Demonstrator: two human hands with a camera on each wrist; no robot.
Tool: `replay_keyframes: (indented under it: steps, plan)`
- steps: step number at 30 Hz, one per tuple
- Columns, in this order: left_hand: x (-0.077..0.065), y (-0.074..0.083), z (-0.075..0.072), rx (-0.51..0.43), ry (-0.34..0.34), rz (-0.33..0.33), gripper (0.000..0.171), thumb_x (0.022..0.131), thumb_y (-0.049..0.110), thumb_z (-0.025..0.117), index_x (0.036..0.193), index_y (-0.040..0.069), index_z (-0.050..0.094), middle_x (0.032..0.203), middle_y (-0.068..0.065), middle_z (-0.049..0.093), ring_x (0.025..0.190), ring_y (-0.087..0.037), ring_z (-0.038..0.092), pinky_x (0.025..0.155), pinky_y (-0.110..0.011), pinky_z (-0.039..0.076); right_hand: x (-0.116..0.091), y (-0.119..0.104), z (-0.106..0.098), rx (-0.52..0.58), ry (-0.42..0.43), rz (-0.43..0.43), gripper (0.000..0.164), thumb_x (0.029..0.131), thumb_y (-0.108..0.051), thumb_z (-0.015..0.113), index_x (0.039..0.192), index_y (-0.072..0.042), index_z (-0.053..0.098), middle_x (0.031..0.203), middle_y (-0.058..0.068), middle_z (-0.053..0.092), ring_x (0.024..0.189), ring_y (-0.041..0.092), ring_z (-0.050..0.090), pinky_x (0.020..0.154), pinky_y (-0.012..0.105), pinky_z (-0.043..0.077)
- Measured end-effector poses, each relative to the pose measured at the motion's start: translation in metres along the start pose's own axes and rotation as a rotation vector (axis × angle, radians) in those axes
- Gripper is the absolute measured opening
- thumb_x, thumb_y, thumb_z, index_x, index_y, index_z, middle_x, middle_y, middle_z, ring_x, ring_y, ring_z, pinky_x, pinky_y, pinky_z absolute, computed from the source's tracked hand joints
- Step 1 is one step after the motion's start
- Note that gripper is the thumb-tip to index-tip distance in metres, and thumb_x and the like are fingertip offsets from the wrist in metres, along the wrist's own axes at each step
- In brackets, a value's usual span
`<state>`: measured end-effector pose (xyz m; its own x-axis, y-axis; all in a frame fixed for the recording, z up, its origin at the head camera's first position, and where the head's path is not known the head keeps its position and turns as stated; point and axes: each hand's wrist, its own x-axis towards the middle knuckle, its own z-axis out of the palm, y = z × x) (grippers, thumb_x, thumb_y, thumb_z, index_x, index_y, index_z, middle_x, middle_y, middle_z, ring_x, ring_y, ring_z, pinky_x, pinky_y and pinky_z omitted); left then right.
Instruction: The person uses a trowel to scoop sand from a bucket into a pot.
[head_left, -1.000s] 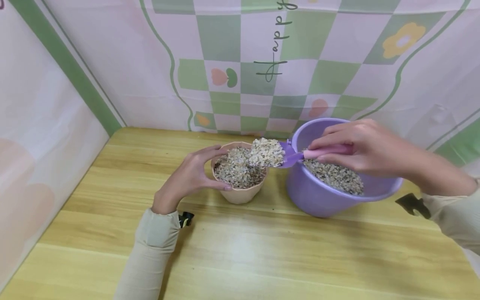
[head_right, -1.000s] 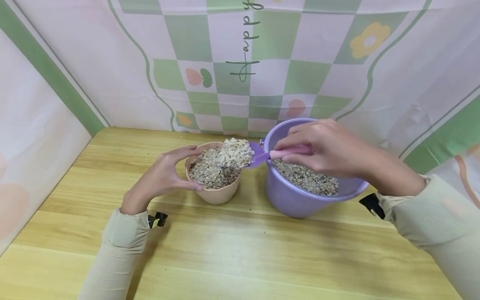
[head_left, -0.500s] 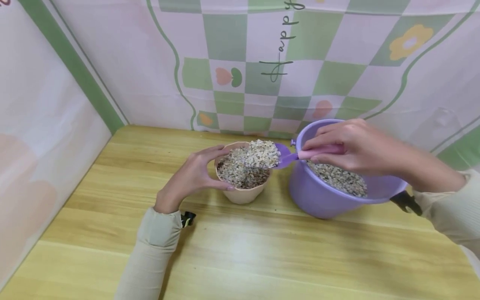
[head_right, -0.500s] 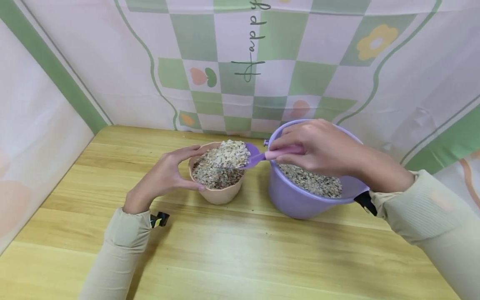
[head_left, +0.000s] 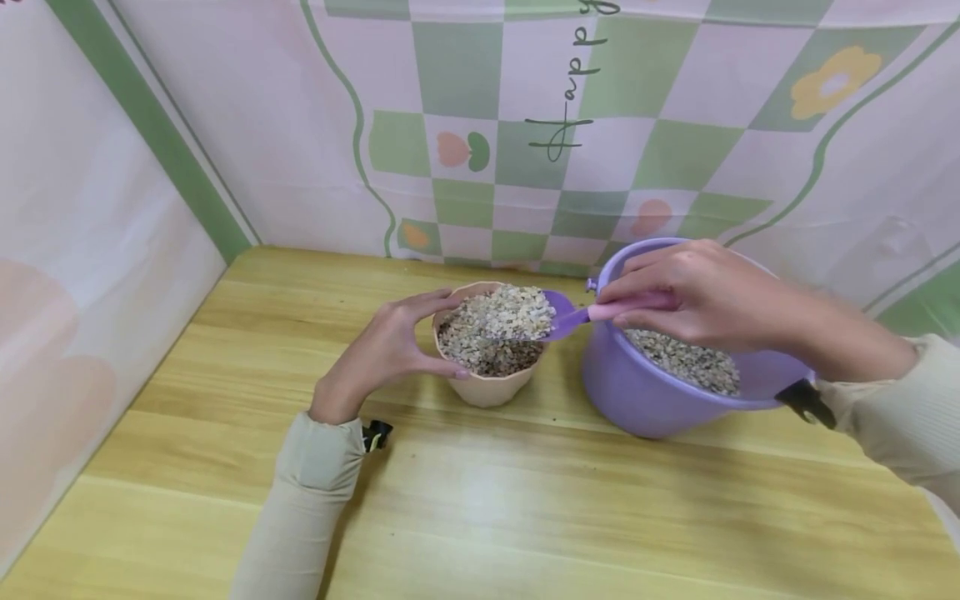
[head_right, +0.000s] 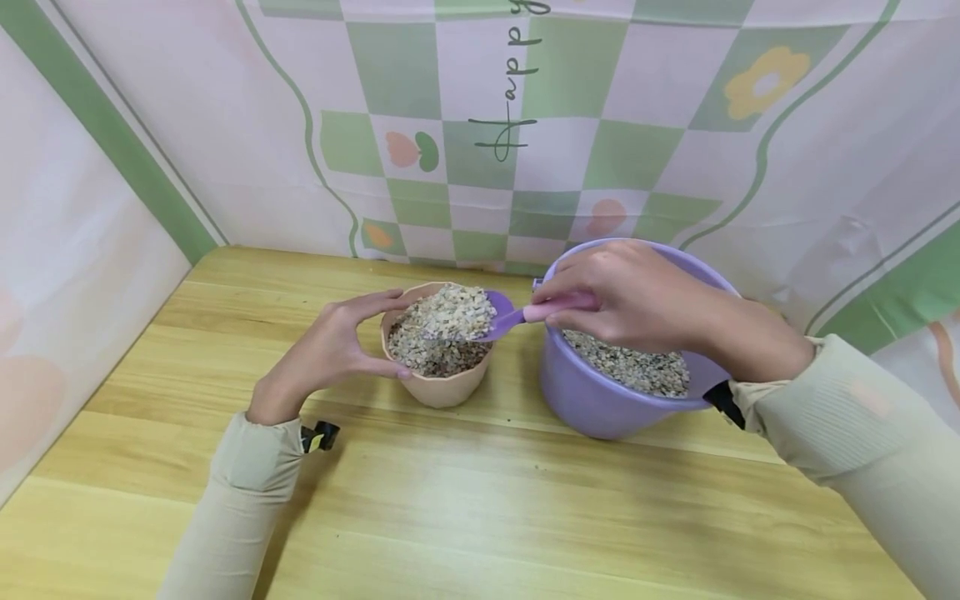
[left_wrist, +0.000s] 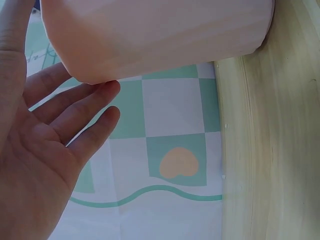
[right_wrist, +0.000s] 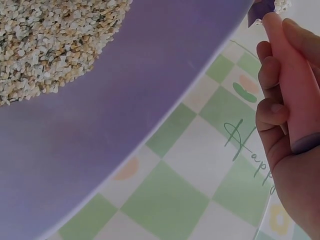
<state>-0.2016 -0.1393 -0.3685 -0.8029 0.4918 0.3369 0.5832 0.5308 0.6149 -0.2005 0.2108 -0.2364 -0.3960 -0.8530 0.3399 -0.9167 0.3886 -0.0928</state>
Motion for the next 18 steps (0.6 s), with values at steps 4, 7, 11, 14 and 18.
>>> replay_keyframes:
  steps: [4, 7, 11, 14, 18]
  plan:
    - [-0.0002, 0.0001, 0.0001, -0.005, -0.002, -0.001, 0.096, 0.064, 0.051, 0.090, 0.144, 0.009, 0.054, 0.147, -0.016, 0.051, 0.131, -0.028, 0.052, 0.112, -0.046, 0.039, 0.0016, -0.0008, 0.0004, -0.026, -0.035, 0.027, 0.028, 0.080, -0.014, 0.082, 0.105, -0.026, 0.078, 0.094, -0.021, 0.069, 0.081, -0.003, 0.060, 0.069, 0.021, 0.051]
    - [0.0000, 0.0008, 0.0005, -0.010, -0.001, -0.002, 0.096, 0.064, 0.049, 0.091, 0.143, 0.008, 0.054, 0.146, -0.017, 0.051, 0.130, -0.028, 0.053, 0.112, -0.045, 0.040, 0.0016, -0.0012, 0.0008, -0.032, -0.055, 0.051, 0.027, 0.081, -0.015, 0.082, 0.105, -0.027, 0.078, 0.095, -0.021, 0.070, 0.084, -0.001, 0.062, 0.072, 0.028, 0.053]
    - [-0.0003, 0.0016, 0.0004, -0.005, 0.000, -0.012, 0.097, 0.063, 0.049, 0.091, 0.142, 0.007, 0.054, 0.146, -0.017, 0.051, 0.132, -0.029, 0.051, 0.112, -0.045, 0.039, 0.0034, -0.0021, 0.0021, -0.029, -0.066, 0.058, 0.027, 0.081, -0.015, 0.082, 0.105, -0.027, 0.078, 0.096, -0.020, 0.070, 0.084, 0.002, 0.063, 0.073, 0.033, 0.054]
    - [-0.0007, 0.0020, 0.0000, -0.002, 0.001, -0.021, 0.097, 0.063, 0.049, 0.091, 0.142, 0.007, 0.055, 0.146, -0.017, 0.050, 0.133, -0.030, 0.050, 0.112, -0.046, 0.039, 0.0063, -0.0031, 0.0026, -0.027, -0.068, 0.045, 0.026, 0.080, -0.016, 0.082, 0.103, -0.026, 0.077, 0.095, -0.018, 0.071, 0.083, 0.005, 0.064, 0.073, 0.037, 0.055]
    - [-0.0011, 0.0022, -0.0003, -0.001, 0.004, -0.021, 0.096, 0.063, 0.049, 0.091, 0.141, 0.006, 0.056, 0.146, -0.017, 0.050, 0.133, -0.031, 0.050, 0.112, -0.046, 0.039, 0.0103, -0.0050, 0.0023, -0.034, -0.078, 0.051, 0.021, 0.082, -0.017, 0.081, 0.101, -0.024, 0.077, 0.092, -0.016, 0.071, 0.080, 0.007, 0.063, 0.073, 0.038, 0.055]
